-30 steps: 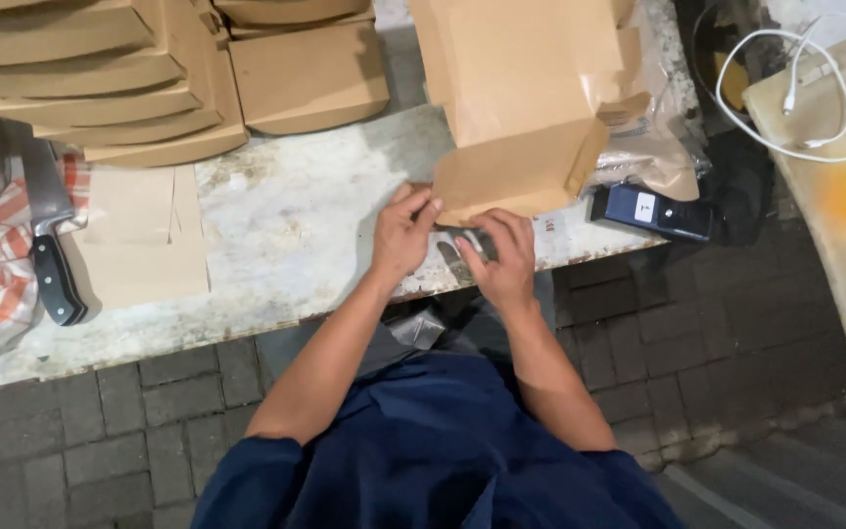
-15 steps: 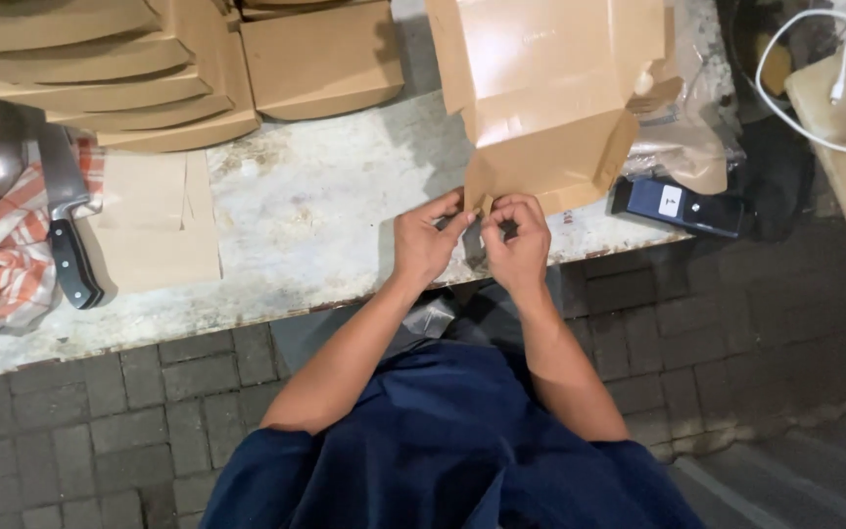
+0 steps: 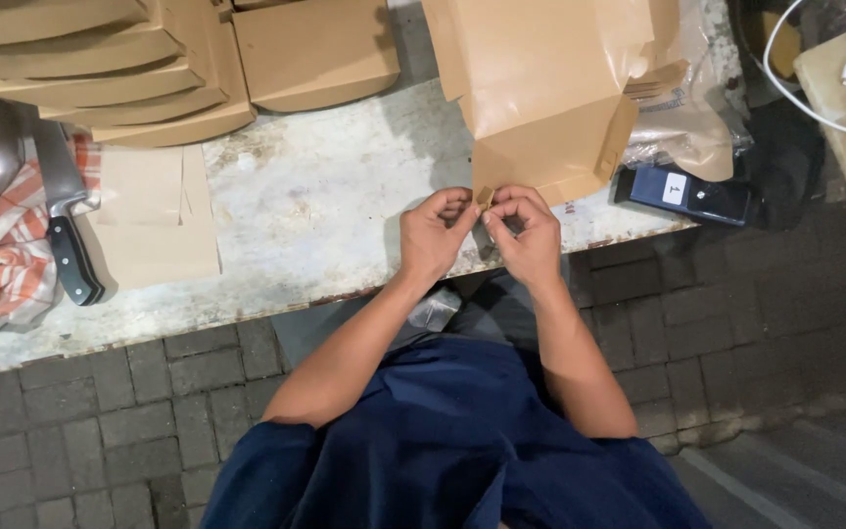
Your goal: Folding flat cardboard templates into boxes for packaging.
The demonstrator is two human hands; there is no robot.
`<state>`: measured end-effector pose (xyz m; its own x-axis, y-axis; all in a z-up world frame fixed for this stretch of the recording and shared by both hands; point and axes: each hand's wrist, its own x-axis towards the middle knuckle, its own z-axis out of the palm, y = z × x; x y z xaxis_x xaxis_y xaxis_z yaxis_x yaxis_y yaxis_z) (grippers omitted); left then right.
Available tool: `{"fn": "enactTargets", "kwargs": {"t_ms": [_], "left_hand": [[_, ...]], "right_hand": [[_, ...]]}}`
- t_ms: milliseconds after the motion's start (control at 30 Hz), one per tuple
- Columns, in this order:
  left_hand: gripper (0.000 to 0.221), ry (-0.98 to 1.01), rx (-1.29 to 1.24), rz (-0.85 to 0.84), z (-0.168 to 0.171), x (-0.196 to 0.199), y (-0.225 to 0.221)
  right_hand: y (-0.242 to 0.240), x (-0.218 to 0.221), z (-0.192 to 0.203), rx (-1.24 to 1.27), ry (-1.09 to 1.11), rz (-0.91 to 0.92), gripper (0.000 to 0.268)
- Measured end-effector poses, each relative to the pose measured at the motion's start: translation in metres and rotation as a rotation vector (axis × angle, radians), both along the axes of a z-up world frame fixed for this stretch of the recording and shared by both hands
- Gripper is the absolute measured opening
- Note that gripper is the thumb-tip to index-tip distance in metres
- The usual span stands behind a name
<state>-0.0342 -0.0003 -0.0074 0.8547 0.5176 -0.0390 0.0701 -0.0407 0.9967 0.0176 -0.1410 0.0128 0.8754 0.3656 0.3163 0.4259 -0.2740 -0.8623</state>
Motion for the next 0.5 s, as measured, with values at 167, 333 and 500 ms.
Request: {"fn": "enactTargets", "kwargs": {"t_ms": [167,333,500], "left_hand": [[0.018,-0.069,0.006,-0.032,0.004,0.000,0.003],[0.015,-0.121,0.090,-0.152,0.013,-0.004,0.013],[0.010,-0.141,0.161,-0.153,0.019,0.005,0.021]], "right_hand": [[-0.001,0.005,0.000,-0.004,0.002,0.025,0.007],[-0.003,0.007,-0.002,-0.063,-0.054,0.073,0.008],[0.001,0.004,0.006,-0.095,-0.108,0.130,0.013]]}}
